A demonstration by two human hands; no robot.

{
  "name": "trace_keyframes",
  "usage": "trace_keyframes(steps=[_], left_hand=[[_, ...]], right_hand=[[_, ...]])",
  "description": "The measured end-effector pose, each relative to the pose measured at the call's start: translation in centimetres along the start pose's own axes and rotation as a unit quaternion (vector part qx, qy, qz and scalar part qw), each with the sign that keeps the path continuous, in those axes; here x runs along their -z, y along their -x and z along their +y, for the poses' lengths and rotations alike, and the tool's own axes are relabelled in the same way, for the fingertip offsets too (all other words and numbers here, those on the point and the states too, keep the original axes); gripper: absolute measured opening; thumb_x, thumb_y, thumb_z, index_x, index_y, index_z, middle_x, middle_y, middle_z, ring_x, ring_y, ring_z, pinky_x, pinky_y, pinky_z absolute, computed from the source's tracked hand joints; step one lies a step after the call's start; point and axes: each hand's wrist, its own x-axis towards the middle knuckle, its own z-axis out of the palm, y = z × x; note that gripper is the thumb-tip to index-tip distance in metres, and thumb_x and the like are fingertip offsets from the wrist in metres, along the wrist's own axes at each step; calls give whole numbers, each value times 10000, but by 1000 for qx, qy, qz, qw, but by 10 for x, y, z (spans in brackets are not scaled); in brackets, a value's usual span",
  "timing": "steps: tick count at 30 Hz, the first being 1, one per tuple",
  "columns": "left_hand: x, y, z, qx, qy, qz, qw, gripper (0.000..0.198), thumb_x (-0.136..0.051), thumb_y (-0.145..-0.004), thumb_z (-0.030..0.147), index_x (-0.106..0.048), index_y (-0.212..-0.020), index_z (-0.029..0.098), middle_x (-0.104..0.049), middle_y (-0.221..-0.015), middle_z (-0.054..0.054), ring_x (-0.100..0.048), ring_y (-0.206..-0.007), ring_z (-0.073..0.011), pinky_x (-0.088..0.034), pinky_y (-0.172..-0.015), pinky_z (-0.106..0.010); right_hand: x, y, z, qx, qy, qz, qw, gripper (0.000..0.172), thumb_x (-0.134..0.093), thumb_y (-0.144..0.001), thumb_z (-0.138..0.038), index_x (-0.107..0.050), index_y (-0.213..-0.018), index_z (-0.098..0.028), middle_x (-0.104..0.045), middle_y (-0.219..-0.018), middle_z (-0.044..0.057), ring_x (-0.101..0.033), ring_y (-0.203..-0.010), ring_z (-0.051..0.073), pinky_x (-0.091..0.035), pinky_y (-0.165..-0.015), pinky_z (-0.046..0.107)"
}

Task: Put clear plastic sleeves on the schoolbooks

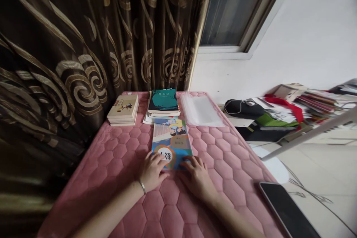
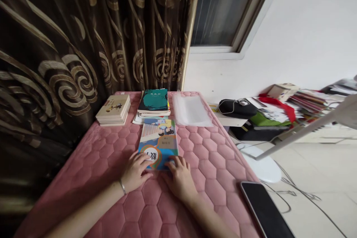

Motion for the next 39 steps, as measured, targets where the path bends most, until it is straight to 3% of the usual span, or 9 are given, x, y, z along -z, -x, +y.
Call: trace_keyframes(steps=[3, 9, 14, 19, 25, 34, 39], left_hand=[[-7, -7, -1, 6, 7, 23, 1000, 248, -729, -752, 301, -671, -986, 244, -667, -1046, -38, -585, -1020, -218, -372, -1029, -487], [-13, -8, -3, 5, 19, 72, 997, 161, -738, -723, 226, -693, -878, 232, -687, -988, -25, -606, -958, -217, -364, -1012, -502], [-4, 5, -21, -9, 21, 75, 997, 122, -722, -760, 271, -706, -880, 249, -697, -992, -28, -611, -932, -212, -406, -942, -479], [5, 21, -48, -38, 42, 64, 996, 76, -651, -834, 249, -711, -877, 267, -711, -1030, -15, -617, -967, -188, -388, -976, -465], [4, 23, -64, -68, 82, 50, 993, 115, -654, -835, 236, -719, -928, 255, -715, -1054, -37, -627, -982, -192, -466, -897, -411], [9, 22, -65, -43, 68, 2, 997, 185, -706, -780, 191, -719, -940, 281, -715, -1068, -2, -580, -1048, -209, -429, -918, -431], [16, 15, -42, -4, 40, -15, 999, 183, -695, -745, 193, -706, -902, 286, -704, -1024, 3, -526, -1141, -249, -267, -1035, -545]], right_hand=[[-8, -3, -12, -1, 11, 9, 1000, 231, -663, -812, -395, -657, -1014, -282, -602, -1183, 74, -500, -1099, 282, -416, -858, 423], [-19, -11, -16, 22, -19, 21, 999, 136, -650, -845, -356, -672, -961, -289, -643, -1138, 42, -541, -1067, 233, -381, -885, 399], [-9, -1, 10, 11, 14, 12, 1000, 140, -606, -873, -357, -694, -965, -297, -650, -1174, 46, -536, -1128, 254, -375, -898, 434], [1, 15, 47, -2, 32, 14, 999, 196, -594, -868, -406, -707, -1013, -337, -642, -1223, 34, -515, -1176, 284, -381, -920, 479], [3, 18, 59, 0, 4, 16, 1000, 211, -591, -867, -408, -722, -1023, -352, -630, -1253, 28, -509, -1202, 289, -380, -966, 507], [2, 18, 60, -20, 12, 0, 1000, 216, -595, -858, -386, -723, -1030, -363, -621, -1262, 36, -487, -1226, 295, -375, -970, 515], [2, 15, 36, -28, 48, -11, 998, 247, -605, -841, -389, -696, -1065, -343, -541, -1362, 39, -402, -1296, 314, -363, -974, 533]])
